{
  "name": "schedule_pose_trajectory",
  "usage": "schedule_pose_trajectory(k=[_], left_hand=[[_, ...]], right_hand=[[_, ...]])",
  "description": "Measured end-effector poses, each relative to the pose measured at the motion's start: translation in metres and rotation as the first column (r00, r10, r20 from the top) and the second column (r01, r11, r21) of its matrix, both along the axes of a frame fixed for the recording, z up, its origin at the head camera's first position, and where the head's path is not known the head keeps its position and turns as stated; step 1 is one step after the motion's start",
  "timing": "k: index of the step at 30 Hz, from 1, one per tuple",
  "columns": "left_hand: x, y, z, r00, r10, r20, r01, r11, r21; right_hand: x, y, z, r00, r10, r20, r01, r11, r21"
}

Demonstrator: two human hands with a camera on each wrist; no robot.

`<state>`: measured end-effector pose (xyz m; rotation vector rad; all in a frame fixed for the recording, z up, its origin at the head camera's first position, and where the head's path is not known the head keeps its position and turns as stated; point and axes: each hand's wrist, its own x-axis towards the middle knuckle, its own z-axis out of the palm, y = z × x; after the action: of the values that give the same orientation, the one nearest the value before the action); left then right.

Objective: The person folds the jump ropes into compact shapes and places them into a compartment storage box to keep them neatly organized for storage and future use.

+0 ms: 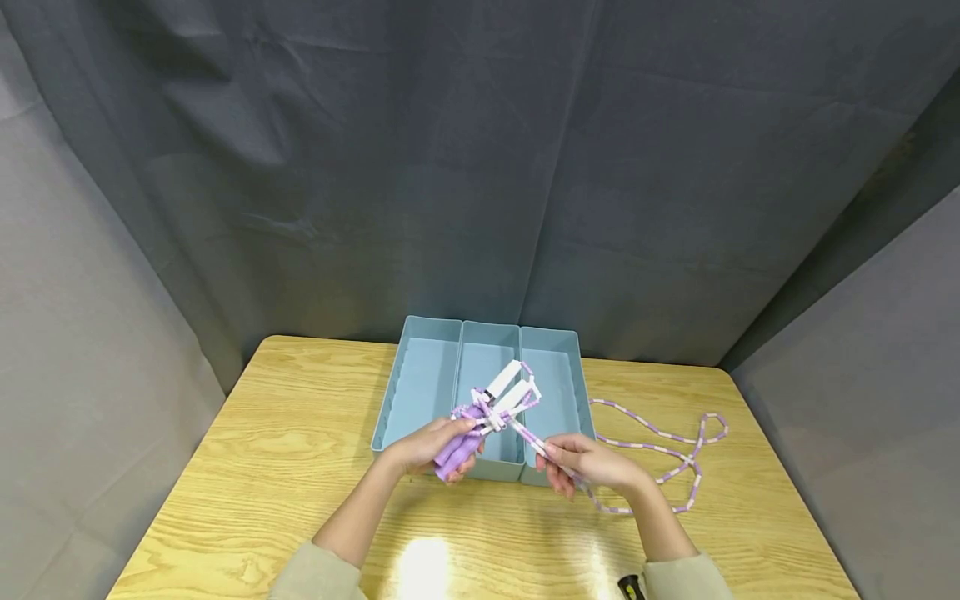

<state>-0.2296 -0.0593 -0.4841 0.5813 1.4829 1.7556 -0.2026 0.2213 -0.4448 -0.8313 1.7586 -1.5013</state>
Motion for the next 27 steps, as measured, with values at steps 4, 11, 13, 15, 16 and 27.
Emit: schedule_pose_trajectory(k=[4, 11, 13, 15, 16, 27], left_hand=[[-0.001, -0.001, -0.002, 1.000, 0.001, -0.003, -0.001, 1.000, 0.015], [-0.001, -0.005, -0.001, 1.000, 0.026, -0.001, -0.026, 0.999, 0.041], [-0.001, -0.006, -0.001, 0.999, 0.035, -0.009, -0.034, 0.999, 0.041], [-0.001, -0.007, -0.001, 0.999, 0.044, -0.005, -0.043, 0.998, 0.040], [-0.001, -0.008, -0.001, 0.999, 0.047, -0.003, -0.047, 0.998, 0.038], [-0.003, -0.013, -0.002, 0.998, 0.066, 0.020, -0.067, 0.996, 0.052]], right_hand=[[0.000, 0.001, -0.001, 1.000, 0.001, 0.025, -0.001, 1.000, -0.016], [0.000, 0.001, -0.001, 0.998, -0.016, 0.053, 0.014, 1.000, 0.028], [0.000, 0.001, 0.000, 0.999, -0.026, 0.045, 0.024, 0.998, 0.051], [0.001, 0.001, 0.000, 0.999, -0.040, 0.036, 0.037, 0.996, 0.081], [0.001, 0.001, 0.001, 0.998, -0.047, 0.031, 0.044, 0.994, 0.095], [0.004, 0.000, 0.006, 0.990, -0.124, -0.073, 0.136, 0.972, 0.191]])
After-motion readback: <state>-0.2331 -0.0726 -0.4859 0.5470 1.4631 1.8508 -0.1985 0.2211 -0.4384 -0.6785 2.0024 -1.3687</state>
